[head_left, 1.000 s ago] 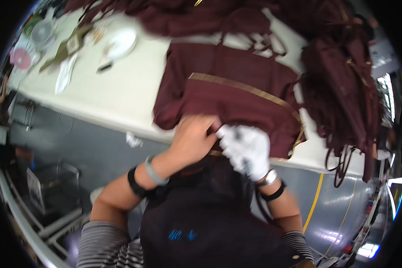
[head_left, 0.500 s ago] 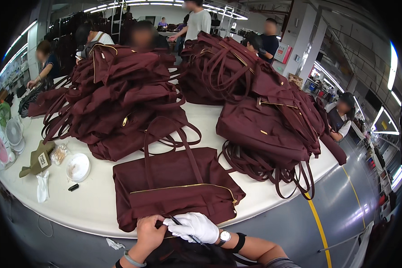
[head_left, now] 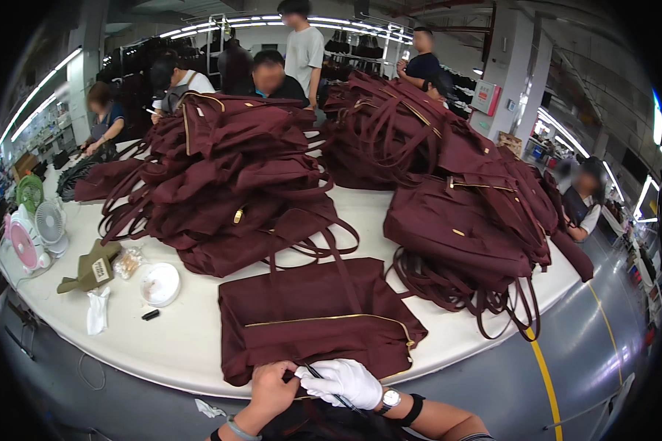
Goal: Marking specific internal points on maroon tote bags with a pen and inspecting the seams.
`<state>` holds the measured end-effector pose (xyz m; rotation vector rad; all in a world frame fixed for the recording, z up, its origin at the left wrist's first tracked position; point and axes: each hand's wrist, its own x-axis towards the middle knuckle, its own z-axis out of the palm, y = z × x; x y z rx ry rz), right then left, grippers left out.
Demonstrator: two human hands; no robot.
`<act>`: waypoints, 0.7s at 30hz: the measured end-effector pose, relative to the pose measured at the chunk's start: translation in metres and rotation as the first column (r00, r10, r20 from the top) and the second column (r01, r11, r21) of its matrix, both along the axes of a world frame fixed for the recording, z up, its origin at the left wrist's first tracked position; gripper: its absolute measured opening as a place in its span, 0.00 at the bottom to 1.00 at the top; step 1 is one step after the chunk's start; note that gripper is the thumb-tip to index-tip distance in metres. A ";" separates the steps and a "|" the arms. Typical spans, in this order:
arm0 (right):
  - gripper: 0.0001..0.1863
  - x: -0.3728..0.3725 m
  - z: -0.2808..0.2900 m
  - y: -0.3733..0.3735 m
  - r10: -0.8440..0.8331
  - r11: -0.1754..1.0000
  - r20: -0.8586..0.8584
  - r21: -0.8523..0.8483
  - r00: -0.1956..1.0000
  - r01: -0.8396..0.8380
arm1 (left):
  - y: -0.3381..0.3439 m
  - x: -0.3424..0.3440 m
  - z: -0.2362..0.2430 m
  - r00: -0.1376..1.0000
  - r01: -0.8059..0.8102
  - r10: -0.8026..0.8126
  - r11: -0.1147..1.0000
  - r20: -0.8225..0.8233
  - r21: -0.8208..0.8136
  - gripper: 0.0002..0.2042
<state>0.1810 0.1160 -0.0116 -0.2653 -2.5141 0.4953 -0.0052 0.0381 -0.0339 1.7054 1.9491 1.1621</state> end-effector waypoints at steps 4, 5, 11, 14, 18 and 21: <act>0.24 0.000 -0.001 0.001 0.004 0.994 0.049 0.110 0.999 -0.009 | 0.001 0.000 0.001 0.999 0.037 -0.035 0.998 -0.027 0.058 0.07; 0.24 -0.001 -0.002 0.001 0.019 0.999 0.016 0.042 1.000 -0.019 | 0.001 0.000 0.002 0.999 0.031 -0.029 0.998 -0.025 0.052 0.07; 0.25 -0.001 0.001 0.002 -0.004 0.973 -0.002 0.232 1.000 0.005 | 0.002 0.000 0.002 0.999 0.035 -0.035 0.999 -0.007 -0.013 0.07; 0.24 -0.002 0.003 0.001 0.002 0.998 -0.055 0.066 0.998 0.002 | 0.002 0.000 0.002 0.999 0.045 -0.045 0.999 0.008 -0.006 0.06; 0.24 -0.004 0.005 0.000 -0.011 0.994 -0.102 0.109 0.995 0.023 | 0.001 0.000 0.001 0.999 0.031 -0.032 0.999 0.020 0.029 0.06; 0.24 -0.005 0.006 0.001 0.008 0.985 -0.123 0.169 0.992 0.013 | 0.001 0.000 0.000 0.999 0.038 -0.038 0.999 0.008 0.005 0.07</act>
